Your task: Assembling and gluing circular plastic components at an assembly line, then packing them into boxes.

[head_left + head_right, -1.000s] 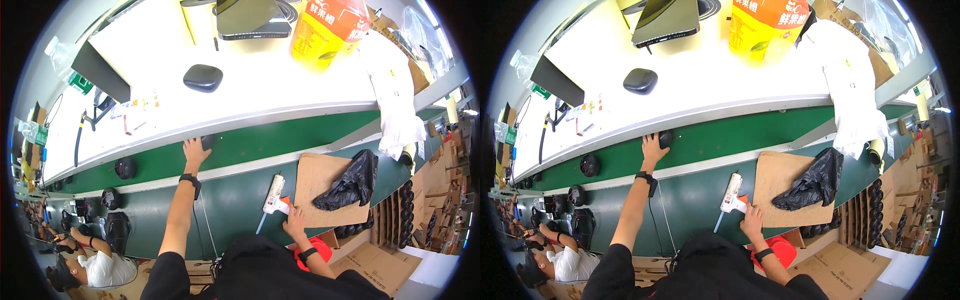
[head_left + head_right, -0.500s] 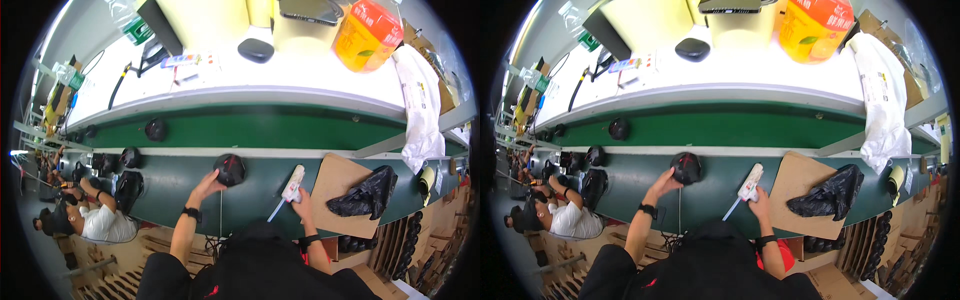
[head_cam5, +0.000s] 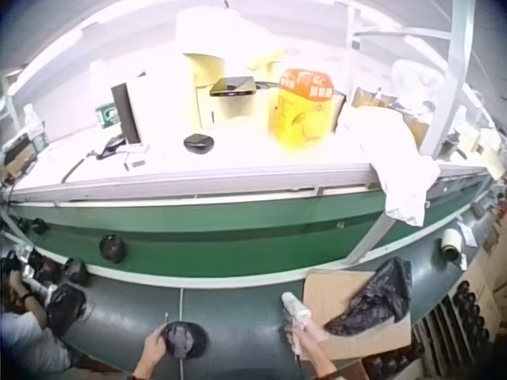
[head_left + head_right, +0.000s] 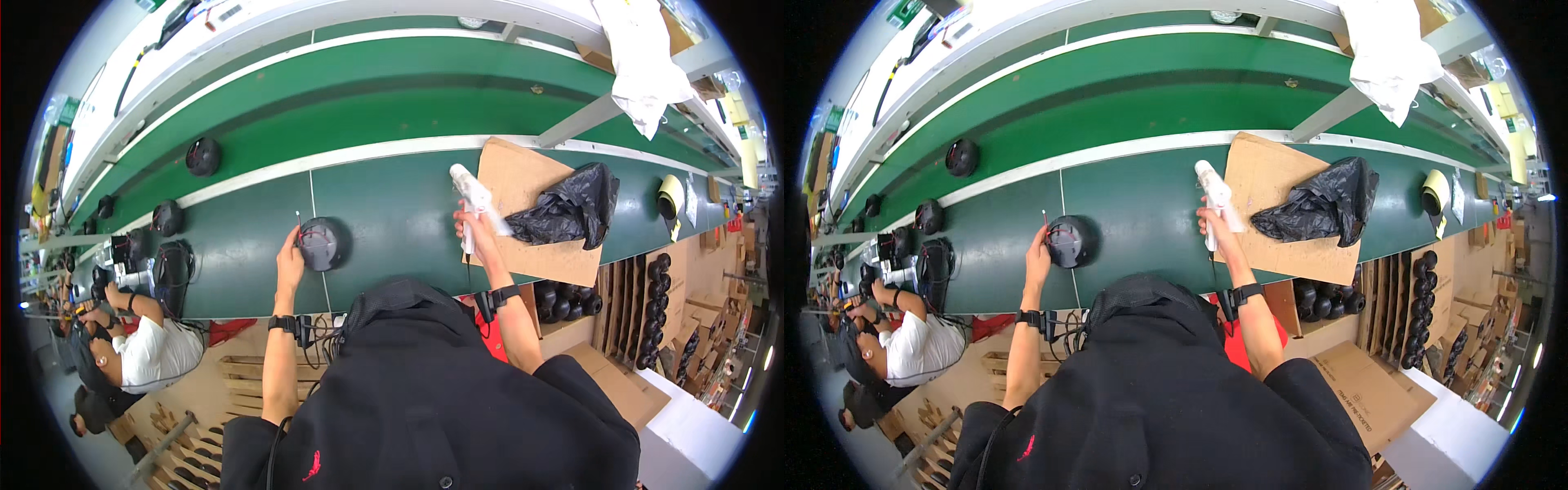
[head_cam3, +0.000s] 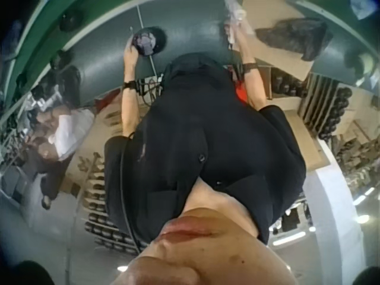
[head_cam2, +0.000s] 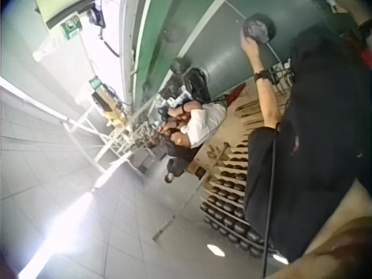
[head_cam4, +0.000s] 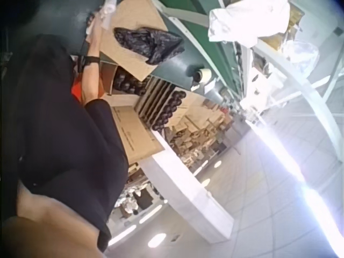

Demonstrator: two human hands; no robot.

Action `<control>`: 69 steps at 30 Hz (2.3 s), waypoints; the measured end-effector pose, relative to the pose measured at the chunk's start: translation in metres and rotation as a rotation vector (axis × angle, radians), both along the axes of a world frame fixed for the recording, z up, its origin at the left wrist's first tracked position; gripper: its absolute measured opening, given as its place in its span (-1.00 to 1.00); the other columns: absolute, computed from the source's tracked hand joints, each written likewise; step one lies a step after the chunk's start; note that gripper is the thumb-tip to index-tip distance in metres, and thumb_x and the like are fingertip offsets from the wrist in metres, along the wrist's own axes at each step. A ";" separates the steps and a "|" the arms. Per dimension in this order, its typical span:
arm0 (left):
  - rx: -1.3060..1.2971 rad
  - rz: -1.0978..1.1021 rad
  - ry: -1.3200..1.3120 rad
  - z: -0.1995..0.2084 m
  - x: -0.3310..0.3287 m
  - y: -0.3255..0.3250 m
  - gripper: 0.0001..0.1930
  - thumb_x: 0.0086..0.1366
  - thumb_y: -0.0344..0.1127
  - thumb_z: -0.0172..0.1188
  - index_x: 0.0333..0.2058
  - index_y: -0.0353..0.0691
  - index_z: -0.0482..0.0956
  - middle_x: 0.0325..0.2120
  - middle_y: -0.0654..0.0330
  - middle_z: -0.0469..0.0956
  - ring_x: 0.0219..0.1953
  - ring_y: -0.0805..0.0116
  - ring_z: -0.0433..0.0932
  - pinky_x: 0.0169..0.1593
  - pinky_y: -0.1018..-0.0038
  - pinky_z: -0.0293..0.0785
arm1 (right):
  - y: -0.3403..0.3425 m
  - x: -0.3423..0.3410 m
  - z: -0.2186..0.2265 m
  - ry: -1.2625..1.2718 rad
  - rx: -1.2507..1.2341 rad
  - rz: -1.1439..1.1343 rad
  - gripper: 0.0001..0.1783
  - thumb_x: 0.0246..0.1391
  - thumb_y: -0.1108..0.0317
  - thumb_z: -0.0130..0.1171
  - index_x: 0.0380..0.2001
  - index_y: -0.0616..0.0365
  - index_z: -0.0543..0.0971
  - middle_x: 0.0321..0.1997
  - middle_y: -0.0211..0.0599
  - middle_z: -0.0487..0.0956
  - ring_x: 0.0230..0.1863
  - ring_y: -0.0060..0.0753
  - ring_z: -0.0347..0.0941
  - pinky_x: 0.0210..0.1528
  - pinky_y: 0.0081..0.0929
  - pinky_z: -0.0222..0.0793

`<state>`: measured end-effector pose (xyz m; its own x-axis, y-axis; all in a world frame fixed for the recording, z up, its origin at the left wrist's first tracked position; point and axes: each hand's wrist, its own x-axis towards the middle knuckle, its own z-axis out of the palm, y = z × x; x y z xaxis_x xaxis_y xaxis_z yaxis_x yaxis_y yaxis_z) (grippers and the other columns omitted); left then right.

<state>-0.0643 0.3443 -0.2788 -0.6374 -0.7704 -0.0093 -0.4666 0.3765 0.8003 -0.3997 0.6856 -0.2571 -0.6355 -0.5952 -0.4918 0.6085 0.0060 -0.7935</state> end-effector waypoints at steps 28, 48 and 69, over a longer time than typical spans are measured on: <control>-0.182 -0.548 -0.403 0.085 -0.116 0.089 -0.78 0.24 -0.20 0.28 -0.44 -0.25 0.61 -0.52 0.02 0.60 -0.40 -0.07 0.61 -0.28 0.15 0.53 | 0.035 0.118 0.074 0.857 0.084 0.484 -0.44 -0.14 0.18 0.28 -0.05 0.24 0.52 -0.16 -0.07 0.57 -0.08 0.09 0.51 -0.10 -0.16 0.45; 0.186 -0.540 -0.221 0.066 -0.107 0.091 -0.80 0.22 -0.26 0.36 -0.28 -0.26 0.75 -0.38 0.09 0.73 -0.36 0.31 0.67 -0.26 0.44 0.52 | 0.024 0.137 0.090 1.202 0.400 0.881 -0.67 -0.15 0.26 0.34 -0.35 0.15 0.46 -0.33 -0.26 0.51 -0.16 -0.11 0.50 -0.32 -0.17 0.48; 0.213 -0.508 -0.273 0.063 -0.101 0.089 -0.78 0.21 -0.19 0.36 -0.30 -0.21 0.74 -0.42 0.05 0.71 -0.31 0.18 0.71 -0.21 0.38 0.56 | 0.016 0.154 0.092 1.137 0.471 0.862 -0.70 -0.07 0.29 0.31 -0.34 0.19 0.45 -0.33 -0.12 0.50 -0.21 0.02 0.45 -0.24 -0.11 0.37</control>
<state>-0.1649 0.4332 -0.2160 -0.8771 -0.3346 -0.3445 -0.4700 0.4505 0.7590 -0.2461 0.7014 -0.1648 -0.3464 -0.9074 -0.2378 -0.6367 0.4136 -0.6508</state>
